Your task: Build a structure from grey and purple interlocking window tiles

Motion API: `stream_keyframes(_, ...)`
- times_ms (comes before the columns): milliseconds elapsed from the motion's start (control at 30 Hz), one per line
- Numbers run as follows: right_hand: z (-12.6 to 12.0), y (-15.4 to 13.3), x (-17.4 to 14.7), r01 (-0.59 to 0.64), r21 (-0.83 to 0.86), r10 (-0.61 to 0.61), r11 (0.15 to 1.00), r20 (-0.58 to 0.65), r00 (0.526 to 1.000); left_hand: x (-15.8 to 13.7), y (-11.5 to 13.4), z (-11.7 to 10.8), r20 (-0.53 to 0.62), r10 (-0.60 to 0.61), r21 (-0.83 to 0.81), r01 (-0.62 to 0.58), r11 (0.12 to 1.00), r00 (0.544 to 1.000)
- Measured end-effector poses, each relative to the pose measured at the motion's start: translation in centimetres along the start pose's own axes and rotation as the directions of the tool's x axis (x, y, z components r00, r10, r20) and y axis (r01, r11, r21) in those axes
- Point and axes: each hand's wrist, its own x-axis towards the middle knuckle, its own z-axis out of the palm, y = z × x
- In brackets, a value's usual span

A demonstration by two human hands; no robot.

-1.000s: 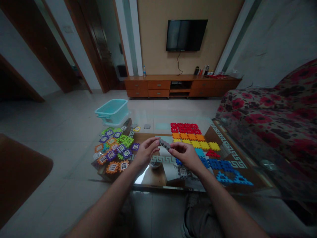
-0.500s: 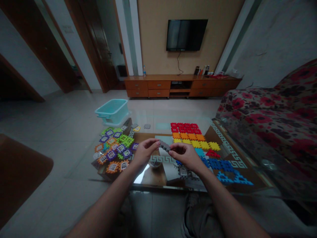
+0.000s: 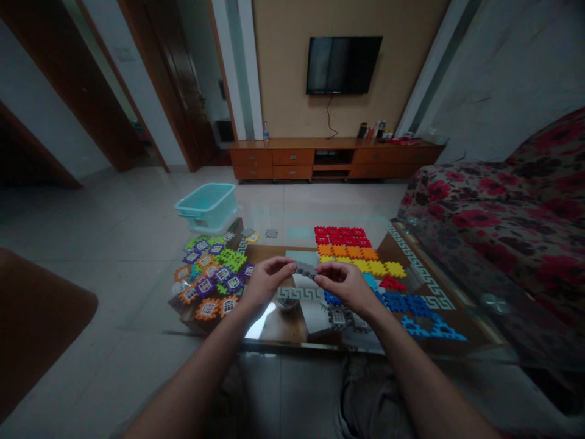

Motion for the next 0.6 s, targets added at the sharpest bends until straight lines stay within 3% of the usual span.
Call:
stream_keyframes(267, 0.15, -0.12, -0.02, 0.006, -0.061, -0.007, 0.998, -0.007, 1.0, -0.05, 0.02, 0.12, -0.047, 0.009, 0.01, -0.008, 1.0, 0.999)
stream_keyframes(600, 0.15, 0.25, 0.07, 0.029, -0.111, -0.034, 0.993, -0.045, 0.998, 0.14, -0.19, 0.1, -0.02, -0.048, -0.008, 0.047, 0.999, 0.999)
